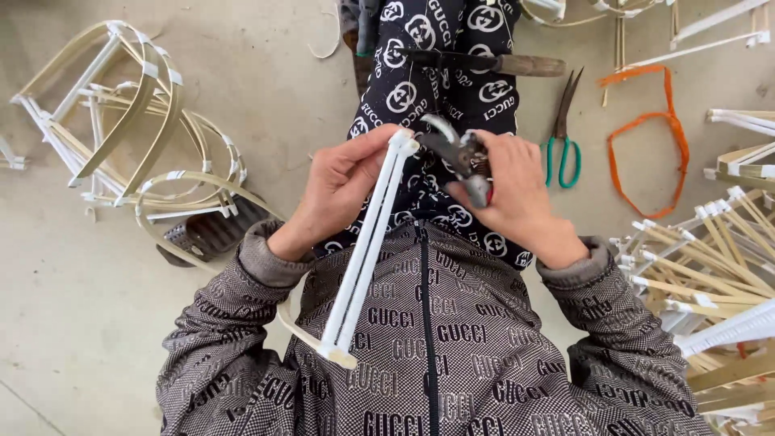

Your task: Cutting and assembling white and natural wood/bamboo frame components for furniture.

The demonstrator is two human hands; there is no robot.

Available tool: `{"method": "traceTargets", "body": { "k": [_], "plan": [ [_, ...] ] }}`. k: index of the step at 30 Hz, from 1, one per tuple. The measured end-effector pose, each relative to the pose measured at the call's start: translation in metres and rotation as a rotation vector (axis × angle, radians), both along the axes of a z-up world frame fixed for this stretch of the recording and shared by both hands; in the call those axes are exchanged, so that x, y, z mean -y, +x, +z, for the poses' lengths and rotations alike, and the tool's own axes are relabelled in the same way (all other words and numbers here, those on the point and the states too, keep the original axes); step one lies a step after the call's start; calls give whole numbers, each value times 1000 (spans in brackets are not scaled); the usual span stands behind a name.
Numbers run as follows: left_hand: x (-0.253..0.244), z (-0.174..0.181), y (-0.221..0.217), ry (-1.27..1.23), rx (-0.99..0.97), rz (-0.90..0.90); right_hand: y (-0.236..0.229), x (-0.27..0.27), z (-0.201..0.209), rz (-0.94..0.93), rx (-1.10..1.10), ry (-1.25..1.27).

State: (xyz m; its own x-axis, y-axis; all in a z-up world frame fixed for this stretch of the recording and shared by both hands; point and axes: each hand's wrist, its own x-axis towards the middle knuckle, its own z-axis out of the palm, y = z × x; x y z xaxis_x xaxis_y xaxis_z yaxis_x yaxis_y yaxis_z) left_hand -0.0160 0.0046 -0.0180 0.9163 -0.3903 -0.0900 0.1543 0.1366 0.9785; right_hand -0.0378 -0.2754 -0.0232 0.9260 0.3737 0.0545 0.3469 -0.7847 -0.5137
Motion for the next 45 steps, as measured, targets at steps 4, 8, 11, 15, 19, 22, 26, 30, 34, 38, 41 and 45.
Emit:
{"method": "traceTargets", "body": {
  "k": [4, 8, 11, 15, 19, 22, 26, 30, 34, 38, 41, 45],
  "plan": [
    [6, -12, 11, -55, -64, 71, 7, -15, 29, 131, -59, -35],
    [-8, -29, 34, -89, -49, 286, 6, -20, 56, 265, -225, 122],
    [-20, -40, 57, -106, 7, 380, 5, -25, 64, 244, -499, 418],
    [-35, -51, 63, -94, -40, 474, 13, -50, 75, 145, -650, 446],
    [-38, -38, 62, -133, -48, 473, 26, -50, 64, -4, -692, 646],
    [-41, -26, 62, -125, -41, 445, 43, -35, 76, -30, -668, 639],
    [-41, -12, 63, -57, -17, 456, 76, 9, 114, -89, -391, 741],
    [-40, 12, 61, -29, 10, 465, 113, 63, 173, -187, 124, 928],
    [-37, 44, 57, -24, 46, 439, 153, 118, 192, -112, 422, 976],
    [-45, 97, 45, -58, 212, 401, 148, 113, 198, -176, 182, 1182],
    [-51, 138, 31, -66, 404, 399, 146, 110, 204, -230, 59, 1214],
    [-106, 111, -6, 87, 694, 534, 197, 198, 158, -210, -115, 1284]
  ]
}}
